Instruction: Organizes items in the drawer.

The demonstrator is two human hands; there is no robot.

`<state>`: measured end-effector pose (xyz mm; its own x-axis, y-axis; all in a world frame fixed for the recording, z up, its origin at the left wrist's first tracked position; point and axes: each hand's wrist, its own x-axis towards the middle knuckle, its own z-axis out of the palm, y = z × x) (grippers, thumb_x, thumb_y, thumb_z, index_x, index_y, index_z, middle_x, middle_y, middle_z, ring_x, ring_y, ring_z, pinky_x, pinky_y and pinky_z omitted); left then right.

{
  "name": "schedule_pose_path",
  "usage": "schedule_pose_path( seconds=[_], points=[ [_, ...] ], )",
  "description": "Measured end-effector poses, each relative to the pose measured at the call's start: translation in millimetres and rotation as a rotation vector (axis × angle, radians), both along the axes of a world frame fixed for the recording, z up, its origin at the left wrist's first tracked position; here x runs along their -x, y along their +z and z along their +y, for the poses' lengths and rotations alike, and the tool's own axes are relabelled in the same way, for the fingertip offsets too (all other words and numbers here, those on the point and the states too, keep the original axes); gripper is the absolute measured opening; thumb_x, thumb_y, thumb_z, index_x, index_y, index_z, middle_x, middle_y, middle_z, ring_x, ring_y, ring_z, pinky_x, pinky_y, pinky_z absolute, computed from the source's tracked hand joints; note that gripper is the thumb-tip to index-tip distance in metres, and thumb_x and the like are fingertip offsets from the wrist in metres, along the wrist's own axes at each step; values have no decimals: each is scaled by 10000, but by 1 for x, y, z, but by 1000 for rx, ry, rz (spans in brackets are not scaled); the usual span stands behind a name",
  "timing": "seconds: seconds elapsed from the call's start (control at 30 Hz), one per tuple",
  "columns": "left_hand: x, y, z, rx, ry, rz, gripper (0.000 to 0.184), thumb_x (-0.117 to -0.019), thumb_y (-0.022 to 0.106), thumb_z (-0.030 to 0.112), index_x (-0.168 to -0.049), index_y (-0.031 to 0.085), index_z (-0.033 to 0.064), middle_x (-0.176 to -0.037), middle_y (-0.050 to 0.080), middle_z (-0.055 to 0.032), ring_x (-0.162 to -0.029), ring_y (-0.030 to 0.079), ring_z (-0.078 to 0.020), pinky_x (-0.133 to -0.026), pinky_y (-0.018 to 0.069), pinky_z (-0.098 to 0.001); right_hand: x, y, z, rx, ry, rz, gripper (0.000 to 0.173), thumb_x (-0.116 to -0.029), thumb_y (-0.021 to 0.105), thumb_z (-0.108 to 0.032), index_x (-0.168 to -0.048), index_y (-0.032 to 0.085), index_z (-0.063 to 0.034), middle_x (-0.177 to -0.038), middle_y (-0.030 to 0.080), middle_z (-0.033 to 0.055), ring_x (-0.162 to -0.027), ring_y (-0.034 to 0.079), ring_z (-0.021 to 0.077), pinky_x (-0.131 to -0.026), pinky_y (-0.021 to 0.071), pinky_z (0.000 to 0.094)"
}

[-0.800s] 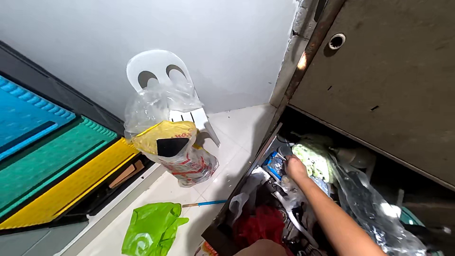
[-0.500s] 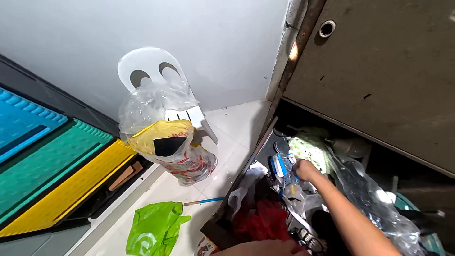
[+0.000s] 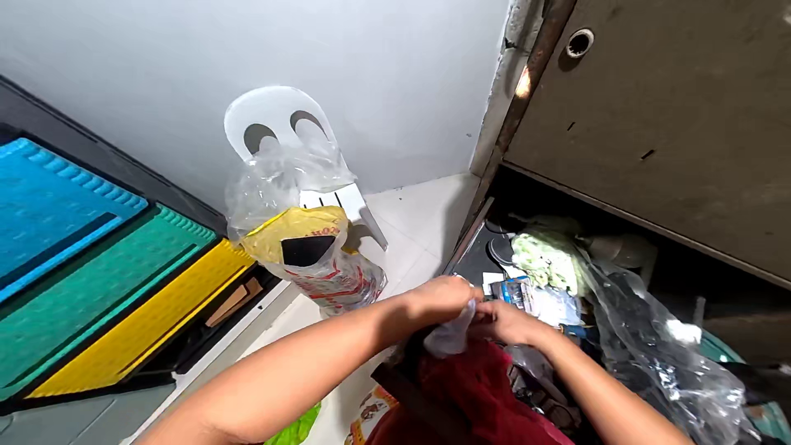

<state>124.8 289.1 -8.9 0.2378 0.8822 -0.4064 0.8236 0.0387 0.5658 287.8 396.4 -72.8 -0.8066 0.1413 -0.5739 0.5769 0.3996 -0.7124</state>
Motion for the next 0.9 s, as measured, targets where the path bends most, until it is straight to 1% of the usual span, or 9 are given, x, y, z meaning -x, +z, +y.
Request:
schedule_pose_path(
  seconds=[0.2, 0.3, 0.4, 0.47, 0.57, 0.63, 0.73, 0.8, 0.9],
  points=[
    [-12, 47, -1, -232, 435, -274, 216, -1067, 482, 56, -1242, 592, -7, -923, 670, -209, -805, 671, -336, -737, 551, -509, -10, 28, -32, 77, -572, 263, 184, -1027, 522, -56, -1048, 690, 16, -914, 704, 41, -840, 662, 50, -814, 563, 283],
    [-9, 66, -4, -247, 439, -319, 304, -1071, 515, 102, -1356, 482, 1, -892, 607, -140, -757, 611, -243, -718, 531, -421, -35, 42, -28, -181, -579, 425, 212, -978, 548, -20, -1121, 697, 29, -1107, 679, 128, -974, 664, 161, -872, 559, 357],
    [-8, 49, -7, -286, 401, -324, 349, -1040, 536, 33, -1378, 460, -16, -905, 617, -151, -779, 632, -258, -733, 549, -435, -46, 43, -48, -506, -492, 862, 210, -936, 496, -54, -969, 691, 16, -1006, 695, 117, -916, 671, 100, -807, 569, 244],
    [-9, 29, -10, -295, 351, -328, 366, -979, 567, -44, -1336, 492, -22, -929, 632, -167, -815, 648, -283, -747, 557, -464, -41, 51, -64, -529, -317, 784, 257, -1001, 491, -82, -1079, 727, -16, -1082, 741, 113, -995, 718, 163, -879, 596, 328],
    [-5, 17, -14, -325, 244, -293, 251, -923, 598, -98, -1164, 606, -26, -1010, 625, -175, -876, 635, -277, -776, 545, -443, -26, 61, -67, -550, -144, 13, 410, -1091, 451, -248, -1453, 560, -89, -1315, 665, 203, -1253, 606, 414, -1026, 466, 598],
    [2, 16, -16, -324, 142, -192, 161, -916, 608, -102, -1007, 701, -8, -1118, 603, -168, -940, 637, -269, -797, 556, -415, -20, 61, -60, -508, -58, -323, 462, -1090, 457, -253, -1539, 467, -141, -1355, 625, 245, -1341, 510, 463, -1090, 382, 614],
    [12, 19, -21, -241, 86, -46, 189, -945, 590, -74, -1008, 743, 17, -1340, 586, -179, -1031, 670, -300, -861, 572, -461, -39, 49, -60, -484, -46, -60, 382, -1027, 558, -172, -1382, 619, -47, -1236, 682, 236, -1244, 600, 427, -1059, 459, 569],
    [11, 26, -21, -149, 231, -85, 241, -975, 533, -67, -1165, 671, -13, -1177, 671, -183, -995, 682, -327, -860, 554, -507, -47, 36, -62, -568, -174, 262, 405, -930, 714, -231, -1254, 665, 6, -1139, 682, 249, -1118, 648, 434, -945, 531, 569],
    [-9, 44, -9, -69, 400, -323, 211, -1042, 462, -9, -1227, 562, -23, -928, 648, -163, -714, 637, -227, -670, 549, -395, -31, 22, -59, -538, -420, 326, 1015, -722, 919, -347, -1525, 408, 4, -1441, 424, 389, -1240, 528, 544, -958, 502, 639]
  ],
)
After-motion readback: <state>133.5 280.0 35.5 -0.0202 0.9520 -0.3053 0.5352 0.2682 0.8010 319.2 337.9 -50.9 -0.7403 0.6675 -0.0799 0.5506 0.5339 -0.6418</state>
